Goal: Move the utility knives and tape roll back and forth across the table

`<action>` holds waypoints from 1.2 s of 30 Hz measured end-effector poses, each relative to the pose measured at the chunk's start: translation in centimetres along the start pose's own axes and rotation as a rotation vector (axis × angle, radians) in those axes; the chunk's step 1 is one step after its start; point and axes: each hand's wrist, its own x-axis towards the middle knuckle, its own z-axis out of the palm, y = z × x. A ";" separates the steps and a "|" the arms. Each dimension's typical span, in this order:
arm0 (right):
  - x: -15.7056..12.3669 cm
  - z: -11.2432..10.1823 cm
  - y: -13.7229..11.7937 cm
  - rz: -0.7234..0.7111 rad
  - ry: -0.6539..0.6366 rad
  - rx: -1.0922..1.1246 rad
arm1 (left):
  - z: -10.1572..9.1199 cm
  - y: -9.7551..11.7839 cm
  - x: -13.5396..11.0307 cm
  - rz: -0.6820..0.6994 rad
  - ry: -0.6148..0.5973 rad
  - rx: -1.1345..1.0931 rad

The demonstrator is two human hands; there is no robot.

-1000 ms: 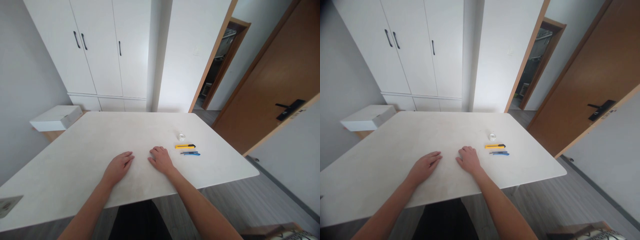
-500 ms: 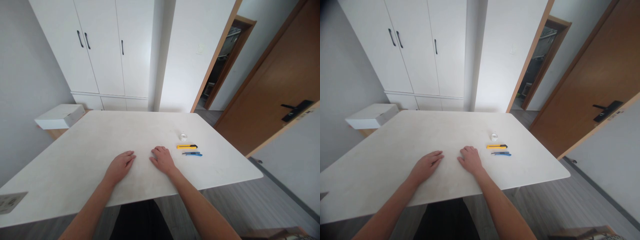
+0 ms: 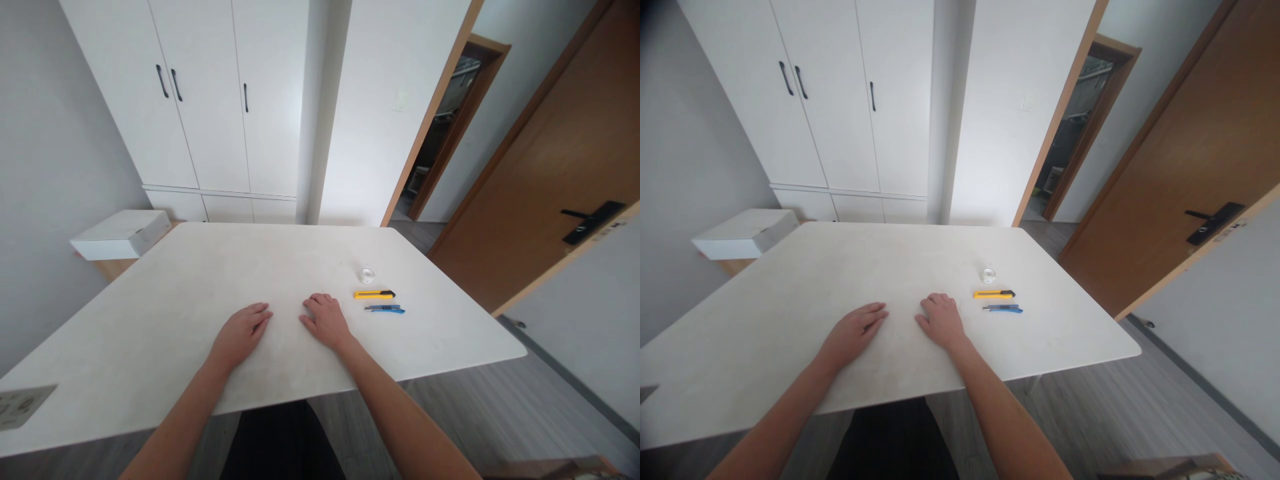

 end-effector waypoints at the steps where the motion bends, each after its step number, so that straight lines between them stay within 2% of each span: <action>1: 0.0 0.0 0.0 -0.001 0.001 -0.002 | 0.0 0.0 0.0 -0.001 -0.003 0.003; 36: 0.0 0.2 0.1 -0.011 0.018 -0.002 | -0.2 0.2 0.0 -0.009 -0.028 0.023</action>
